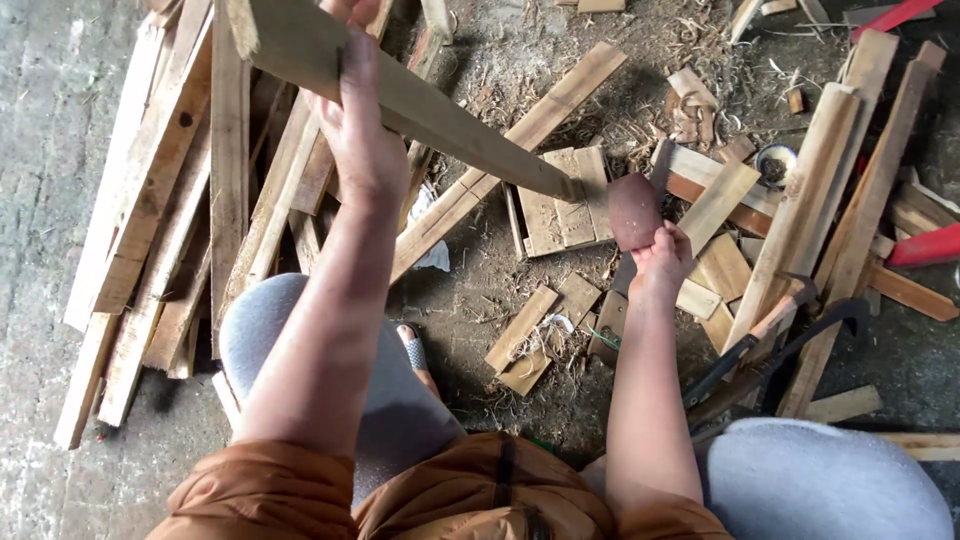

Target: The person is shaping and finishing a wooden plank by first shaving it with a billhook and then sanding the surfaces to a smooth finish.

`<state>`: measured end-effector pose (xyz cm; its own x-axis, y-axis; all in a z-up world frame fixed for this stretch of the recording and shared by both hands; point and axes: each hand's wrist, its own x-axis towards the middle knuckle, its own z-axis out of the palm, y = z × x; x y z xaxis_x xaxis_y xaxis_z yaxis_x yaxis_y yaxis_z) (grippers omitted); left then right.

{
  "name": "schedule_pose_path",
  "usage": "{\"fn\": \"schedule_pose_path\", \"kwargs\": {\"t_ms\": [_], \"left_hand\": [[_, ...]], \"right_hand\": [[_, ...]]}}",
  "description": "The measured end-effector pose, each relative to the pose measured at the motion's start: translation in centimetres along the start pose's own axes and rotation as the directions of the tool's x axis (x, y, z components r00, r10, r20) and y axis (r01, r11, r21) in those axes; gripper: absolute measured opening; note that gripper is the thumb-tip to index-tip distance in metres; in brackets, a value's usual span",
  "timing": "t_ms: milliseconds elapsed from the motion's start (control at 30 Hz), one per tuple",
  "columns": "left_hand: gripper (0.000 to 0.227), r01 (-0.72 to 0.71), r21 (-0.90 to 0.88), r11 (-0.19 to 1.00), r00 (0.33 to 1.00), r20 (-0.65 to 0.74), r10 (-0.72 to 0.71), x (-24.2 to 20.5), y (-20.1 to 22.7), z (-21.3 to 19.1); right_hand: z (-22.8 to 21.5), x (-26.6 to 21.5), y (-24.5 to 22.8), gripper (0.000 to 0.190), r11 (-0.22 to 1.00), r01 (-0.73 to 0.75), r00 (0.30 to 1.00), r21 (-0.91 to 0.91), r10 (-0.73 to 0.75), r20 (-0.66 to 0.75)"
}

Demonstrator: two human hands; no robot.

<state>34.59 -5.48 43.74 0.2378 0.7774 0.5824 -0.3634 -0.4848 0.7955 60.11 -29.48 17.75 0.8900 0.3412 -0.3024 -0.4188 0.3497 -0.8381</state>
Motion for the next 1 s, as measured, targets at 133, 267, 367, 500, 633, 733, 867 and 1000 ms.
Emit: {"fn": "schedule_pose_path", "kwargs": {"t_ms": [133,267,367,500,633,733,867,1000], "left_hand": [[0.027,-0.022,-0.274,0.962,0.986,-0.167,-0.025,1.9,2.8,1.3],[0.017,-0.145,-0.109,0.983,0.973,-0.199,0.121,2.0,2.3,0.6],[0.024,-0.225,0.052,0.973,0.962,-0.147,0.231,2.4,3.8,1.8],[0.043,-0.076,-0.177,0.981,0.991,-0.12,0.055,2.9,3.7,1.7],[0.035,-0.084,-0.11,0.99,0.996,-0.051,0.079,2.4,2.6,0.3],[0.035,-0.081,-0.105,0.991,0.997,-0.008,0.081,2.2,1.0,-0.4],[0.036,0.013,-0.273,0.962,0.999,-0.027,-0.022,1.5,0.9,0.0],[0.042,0.059,-0.307,0.95,0.996,-0.05,-0.078,0.6,1.7,0.2]], "right_hand": [[-1.3,0.4,0.7,0.017,0.999,-0.042,0.999,0.034,0.041,0.03],[-0.6,-0.2,0.5,0.025,0.99,0.073,0.996,-0.121,-0.066,0.061],[1.0,-0.4,1.3,0.022,0.987,0.097,0.993,-0.131,-0.087,0.08],[3.9,-1.2,2.2,0.019,0.993,0.084,0.99,-0.082,-0.074,0.119],[9.7,-5.3,1.3,0.03,0.968,0.199,0.968,-0.15,-0.171,0.182],[13.3,-7.8,1.6,0.043,0.79,0.387,0.916,-0.475,-0.272,0.295],[13.7,-9.0,6.8,0.067,0.883,0.43,0.811,-0.188,-0.287,0.51],[13.8,-8.2,8.6,0.075,0.898,0.432,0.796,-0.08,-0.338,0.502]]}}
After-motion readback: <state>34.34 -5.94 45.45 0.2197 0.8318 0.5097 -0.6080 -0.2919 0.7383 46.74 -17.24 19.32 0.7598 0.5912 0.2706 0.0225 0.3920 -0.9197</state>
